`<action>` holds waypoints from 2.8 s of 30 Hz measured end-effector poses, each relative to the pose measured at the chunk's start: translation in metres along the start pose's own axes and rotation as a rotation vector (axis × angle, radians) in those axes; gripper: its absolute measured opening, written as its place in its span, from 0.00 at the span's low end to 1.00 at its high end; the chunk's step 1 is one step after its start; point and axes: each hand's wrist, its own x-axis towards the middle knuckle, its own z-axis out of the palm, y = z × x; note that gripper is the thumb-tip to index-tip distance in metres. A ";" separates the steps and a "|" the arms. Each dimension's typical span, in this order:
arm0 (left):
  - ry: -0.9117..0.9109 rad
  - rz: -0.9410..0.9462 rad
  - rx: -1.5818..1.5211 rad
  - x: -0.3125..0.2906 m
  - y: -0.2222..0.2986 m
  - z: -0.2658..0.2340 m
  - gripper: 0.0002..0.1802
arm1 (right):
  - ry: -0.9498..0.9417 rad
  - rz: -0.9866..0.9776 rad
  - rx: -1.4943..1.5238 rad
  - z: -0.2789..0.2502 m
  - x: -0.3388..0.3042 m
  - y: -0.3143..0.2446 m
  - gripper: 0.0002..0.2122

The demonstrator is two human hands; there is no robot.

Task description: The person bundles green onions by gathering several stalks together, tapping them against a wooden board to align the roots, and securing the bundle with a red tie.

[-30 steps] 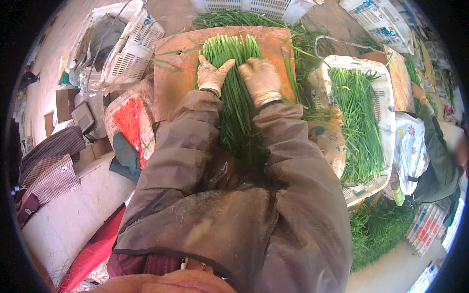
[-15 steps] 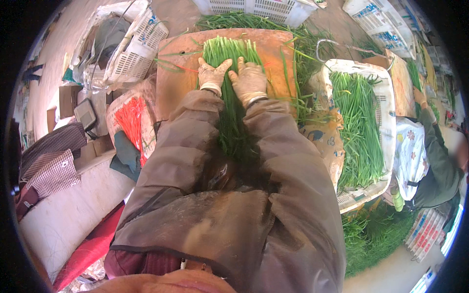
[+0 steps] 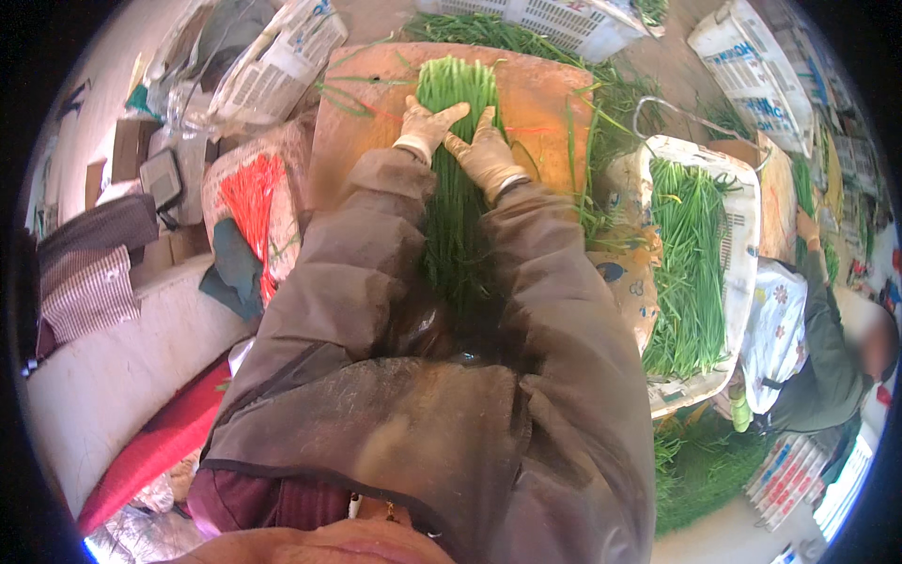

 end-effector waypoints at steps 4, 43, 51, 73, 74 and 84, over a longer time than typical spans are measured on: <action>-0.065 -0.076 0.042 -0.008 0.016 -0.007 0.74 | -0.099 0.099 -0.037 0.002 0.003 -0.005 0.61; -0.157 0.730 1.222 0.068 0.041 -0.103 0.17 | 0.371 0.248 -0.160 0.049 -0.015 -0.039 0.60; 0.156 0.647 1.138 0.110 0.073 -0.155 0.14 | 0.373 0.201 -0.143 0.050 -0.017 -0.035 0.59; -0.143 0.442 1.224 0.054 -0.021 -0.128 0.11 | 0.328 0.265 -0.111 0.037 -0.018 -0.042 0.59; -0.194 0.353 1.206 0.055 -0.020 -0.134 0.14 | 0.330 0.266 -0.108 0.036 -0.018 -0.042 0.59; -0.729 0.488 0.403 0.006 0.033 -0.185 0.07 | 0.343 0.247 -0.128 0.040 -0.017 -0.040 0.59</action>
